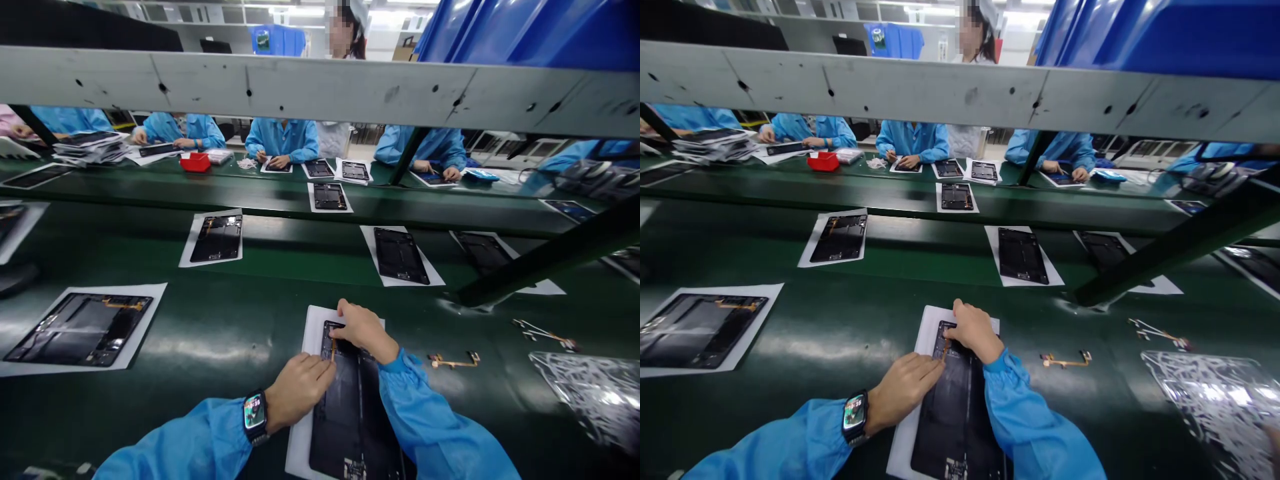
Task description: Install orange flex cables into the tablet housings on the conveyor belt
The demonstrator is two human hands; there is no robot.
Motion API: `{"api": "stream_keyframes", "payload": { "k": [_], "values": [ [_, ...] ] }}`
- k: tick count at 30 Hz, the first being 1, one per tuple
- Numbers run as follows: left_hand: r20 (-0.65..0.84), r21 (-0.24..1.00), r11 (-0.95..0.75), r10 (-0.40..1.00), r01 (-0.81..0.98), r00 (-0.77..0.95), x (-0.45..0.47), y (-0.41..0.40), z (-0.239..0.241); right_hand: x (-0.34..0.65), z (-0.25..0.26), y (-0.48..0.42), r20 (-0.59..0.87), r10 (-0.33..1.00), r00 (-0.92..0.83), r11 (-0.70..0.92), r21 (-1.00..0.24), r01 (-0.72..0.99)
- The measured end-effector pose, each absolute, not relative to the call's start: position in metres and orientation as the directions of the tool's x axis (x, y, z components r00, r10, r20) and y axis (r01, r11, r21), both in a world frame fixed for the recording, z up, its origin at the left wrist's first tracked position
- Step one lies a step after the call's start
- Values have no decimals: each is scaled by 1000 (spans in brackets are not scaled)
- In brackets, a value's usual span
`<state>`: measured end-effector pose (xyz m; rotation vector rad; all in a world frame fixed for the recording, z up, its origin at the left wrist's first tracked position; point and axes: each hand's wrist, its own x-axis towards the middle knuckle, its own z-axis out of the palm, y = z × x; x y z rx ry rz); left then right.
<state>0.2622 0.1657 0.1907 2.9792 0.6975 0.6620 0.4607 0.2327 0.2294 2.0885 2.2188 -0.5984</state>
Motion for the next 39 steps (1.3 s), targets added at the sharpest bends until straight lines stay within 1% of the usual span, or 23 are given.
{"api": "stream_keyframes", "payload": {
  "k": [6,11,18,24,27,31,35,39],
  "values": [
    [398,121,-899,432,421,809,262,168,189,456,235,224,-231,953,-196,153,-193,969],
    [401,117,-893,442,434,802,261,167,187,456,238,218,-218,947,-237,201,-178,963],
    [447,107,-913,399,394,801,261,166,181,460,225,213,-148,965,-218,175,-257,950],
    [460,112,-915,394,388,796,261,166,182,463,216,213,-106,978,-180,148,-260,954],
    [453,102,-916,390,388,802,260,166,183,464,216,211,-108,972,-207,167,-303,938],
    [439,83,-922,375,379,816,259,167,185,468,212,209,-104,978,-180,129,-376,918],
    [441,106,-926,371,362,818,258,167,186,469,208,209,-93,983,-160,110,-401,909],
    [378,92,-933,356,348,855,258,166,188,470,208,208,-75,983,-169,123,-420,899]
  ]
}}
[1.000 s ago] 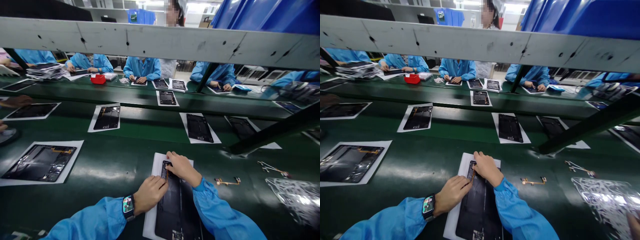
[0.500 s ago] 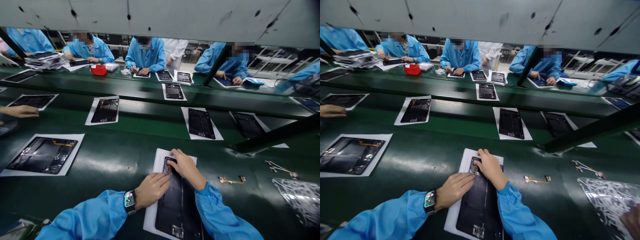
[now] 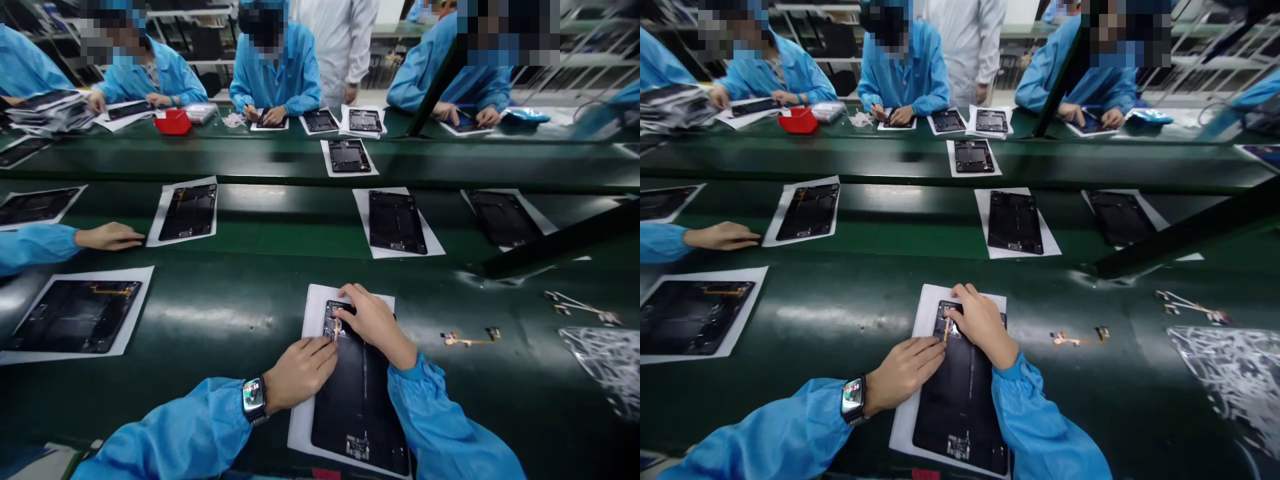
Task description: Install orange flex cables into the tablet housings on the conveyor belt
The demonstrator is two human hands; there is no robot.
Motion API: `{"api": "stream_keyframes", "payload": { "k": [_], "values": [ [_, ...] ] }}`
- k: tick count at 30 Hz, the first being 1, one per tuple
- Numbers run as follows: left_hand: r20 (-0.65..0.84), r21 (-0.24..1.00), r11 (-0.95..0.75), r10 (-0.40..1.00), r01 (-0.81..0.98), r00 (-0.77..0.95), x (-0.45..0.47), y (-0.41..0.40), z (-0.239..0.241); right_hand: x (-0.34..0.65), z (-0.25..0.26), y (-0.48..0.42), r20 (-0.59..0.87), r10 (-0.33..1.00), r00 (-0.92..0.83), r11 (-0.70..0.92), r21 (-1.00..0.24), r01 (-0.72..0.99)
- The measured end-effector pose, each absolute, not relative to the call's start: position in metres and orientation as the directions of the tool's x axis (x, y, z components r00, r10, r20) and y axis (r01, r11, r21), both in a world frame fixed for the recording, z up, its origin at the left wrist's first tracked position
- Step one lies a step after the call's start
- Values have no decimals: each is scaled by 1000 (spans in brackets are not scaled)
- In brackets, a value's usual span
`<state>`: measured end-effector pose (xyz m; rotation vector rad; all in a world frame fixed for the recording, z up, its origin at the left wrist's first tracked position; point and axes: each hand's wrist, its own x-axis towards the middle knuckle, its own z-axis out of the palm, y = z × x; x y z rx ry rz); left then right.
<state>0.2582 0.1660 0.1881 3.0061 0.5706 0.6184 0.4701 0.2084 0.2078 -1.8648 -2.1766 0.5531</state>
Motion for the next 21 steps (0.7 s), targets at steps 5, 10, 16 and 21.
{"api": "stream_keyframes", "payload": {
  "k": [5,10,16,21],
  "values": [
    [343,51,-942,329,332,880,259,165,190,471,207,208,-72,986,-153,114,-387,915],
    [355,59,-945,322,323,878,260,165,193,472,207,208,-62,984,-166,128,-400,907],
    [334,61,-946,320,318,887,261,164,196,472,207,209,-68,984,-165,124,-406,905],
    [301,104,-940,341,325,891,260,166,198,471,212,206,-72,984,-161,118,-404,907]
  ]
}}
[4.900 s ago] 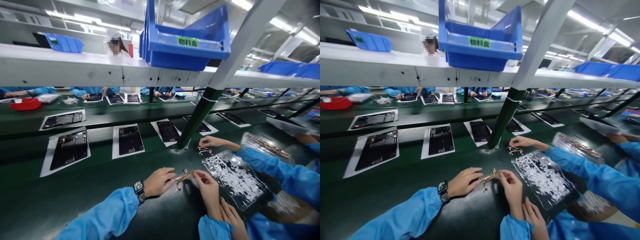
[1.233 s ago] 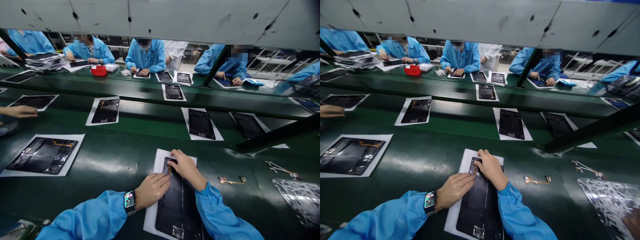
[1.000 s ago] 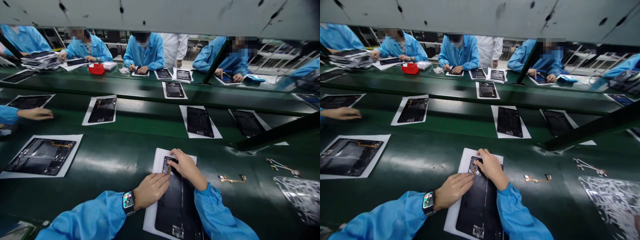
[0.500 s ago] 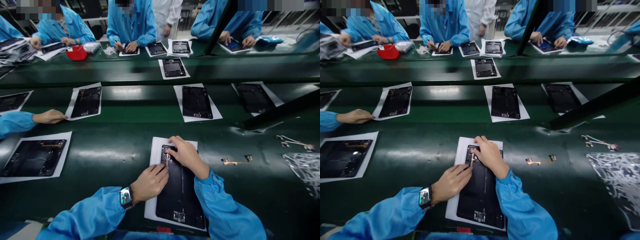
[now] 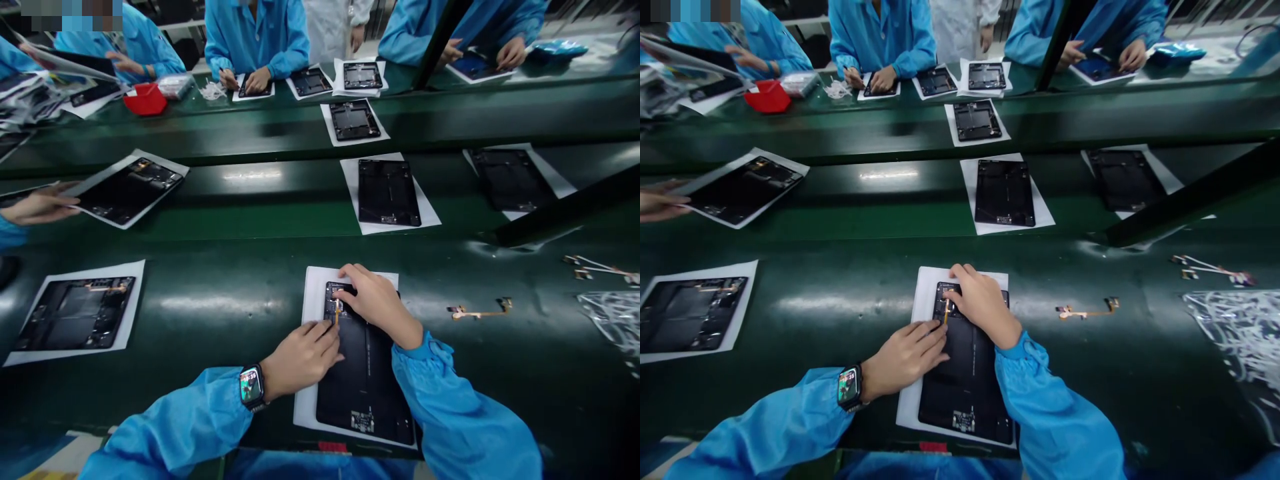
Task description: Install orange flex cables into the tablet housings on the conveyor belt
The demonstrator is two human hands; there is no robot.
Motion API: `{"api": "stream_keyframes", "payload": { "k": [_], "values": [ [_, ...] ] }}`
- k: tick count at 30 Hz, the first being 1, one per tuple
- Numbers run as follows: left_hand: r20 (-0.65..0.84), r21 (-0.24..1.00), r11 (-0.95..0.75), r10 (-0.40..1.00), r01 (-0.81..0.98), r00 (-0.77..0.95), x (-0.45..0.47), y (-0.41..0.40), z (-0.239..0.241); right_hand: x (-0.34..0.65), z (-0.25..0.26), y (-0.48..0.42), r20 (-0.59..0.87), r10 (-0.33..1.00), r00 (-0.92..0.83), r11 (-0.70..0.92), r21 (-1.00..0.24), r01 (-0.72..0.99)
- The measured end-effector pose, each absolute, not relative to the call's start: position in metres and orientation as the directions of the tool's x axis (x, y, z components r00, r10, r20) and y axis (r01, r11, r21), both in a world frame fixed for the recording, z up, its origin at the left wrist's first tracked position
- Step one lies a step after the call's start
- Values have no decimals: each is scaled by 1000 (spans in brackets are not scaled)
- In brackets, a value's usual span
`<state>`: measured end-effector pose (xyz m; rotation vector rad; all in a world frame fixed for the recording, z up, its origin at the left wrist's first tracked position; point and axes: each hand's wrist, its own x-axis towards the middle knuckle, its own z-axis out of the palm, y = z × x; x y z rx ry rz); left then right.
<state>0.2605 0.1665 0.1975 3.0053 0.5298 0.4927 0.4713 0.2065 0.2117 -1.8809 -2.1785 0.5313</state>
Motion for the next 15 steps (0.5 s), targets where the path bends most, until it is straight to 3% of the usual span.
{"api": "stream_keyframes", "payload": {
  "k": [4,7,15],
  "values": [
    [266,211,-919,382,334,885,257,175,201,481,228,199,-61,979,-196,129,-559,819],
    [190,224,-918,372,329,909,253,179,203,490,246,187,-71,968,-241,130,-678,724],
    [112,84,-937,348,340,931,256,167,203,494,265,132,-172,982,-78,-66,-701,710]
  ]
}}
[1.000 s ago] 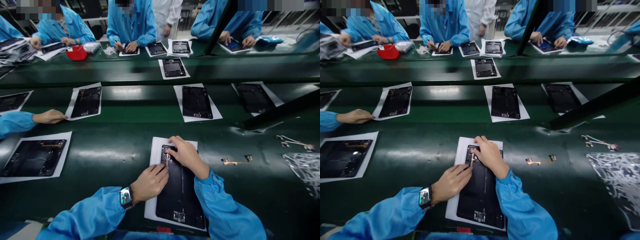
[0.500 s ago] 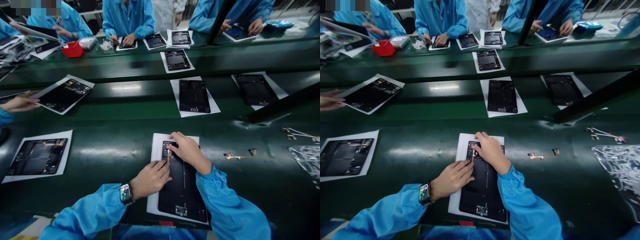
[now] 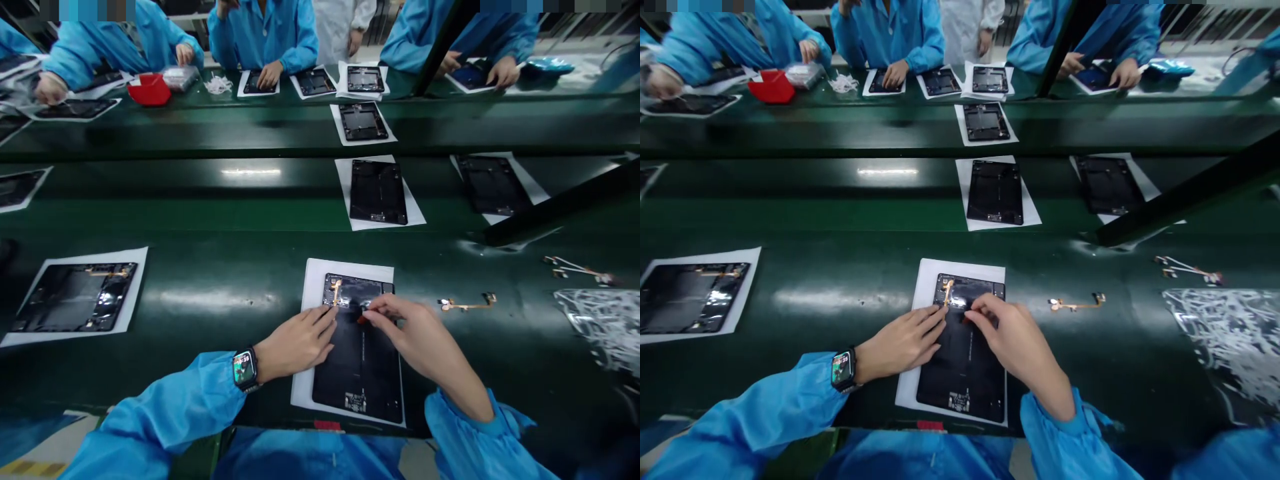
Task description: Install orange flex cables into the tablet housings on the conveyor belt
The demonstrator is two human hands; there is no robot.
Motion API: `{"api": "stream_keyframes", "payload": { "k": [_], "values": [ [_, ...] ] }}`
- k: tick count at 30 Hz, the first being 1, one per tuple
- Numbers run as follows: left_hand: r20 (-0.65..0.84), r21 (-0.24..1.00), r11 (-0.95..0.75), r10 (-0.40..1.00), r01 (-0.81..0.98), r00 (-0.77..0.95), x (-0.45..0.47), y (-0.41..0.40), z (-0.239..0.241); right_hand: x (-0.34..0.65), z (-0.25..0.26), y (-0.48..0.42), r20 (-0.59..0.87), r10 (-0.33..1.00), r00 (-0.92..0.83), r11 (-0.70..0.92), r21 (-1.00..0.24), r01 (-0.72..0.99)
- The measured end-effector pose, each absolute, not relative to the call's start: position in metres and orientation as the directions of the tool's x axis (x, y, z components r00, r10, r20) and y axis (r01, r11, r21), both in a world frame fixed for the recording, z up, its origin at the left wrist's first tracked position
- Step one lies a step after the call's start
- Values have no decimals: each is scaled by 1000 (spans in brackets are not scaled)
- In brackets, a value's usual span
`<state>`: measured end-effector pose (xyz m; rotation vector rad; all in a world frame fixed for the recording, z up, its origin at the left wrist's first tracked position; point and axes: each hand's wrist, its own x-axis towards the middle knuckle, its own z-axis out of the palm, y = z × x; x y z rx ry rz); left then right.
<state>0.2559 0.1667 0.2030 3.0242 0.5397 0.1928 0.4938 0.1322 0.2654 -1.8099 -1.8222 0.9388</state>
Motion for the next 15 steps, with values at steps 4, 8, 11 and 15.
{"api": "stream_keyframes", "payload": {
  "k": [4,8,11,15],
  "values": [
    [137,98,-938,343,331,929,255,165,202,488,260,105,-137,985,-109,-17,-692,722],
    [232,308,-905,371,294,899,242,171,197,472,250,93,-34,984,-176,118,-616,779],
    [297,417,-858,441,300,847,229,175,191,457,244,96,5,971,-240,210,-507,836],
    [267,484,-811,495,329,827,220,177,188,440,242,106,-29,951,-308,276,-368,888]
  ]
}}
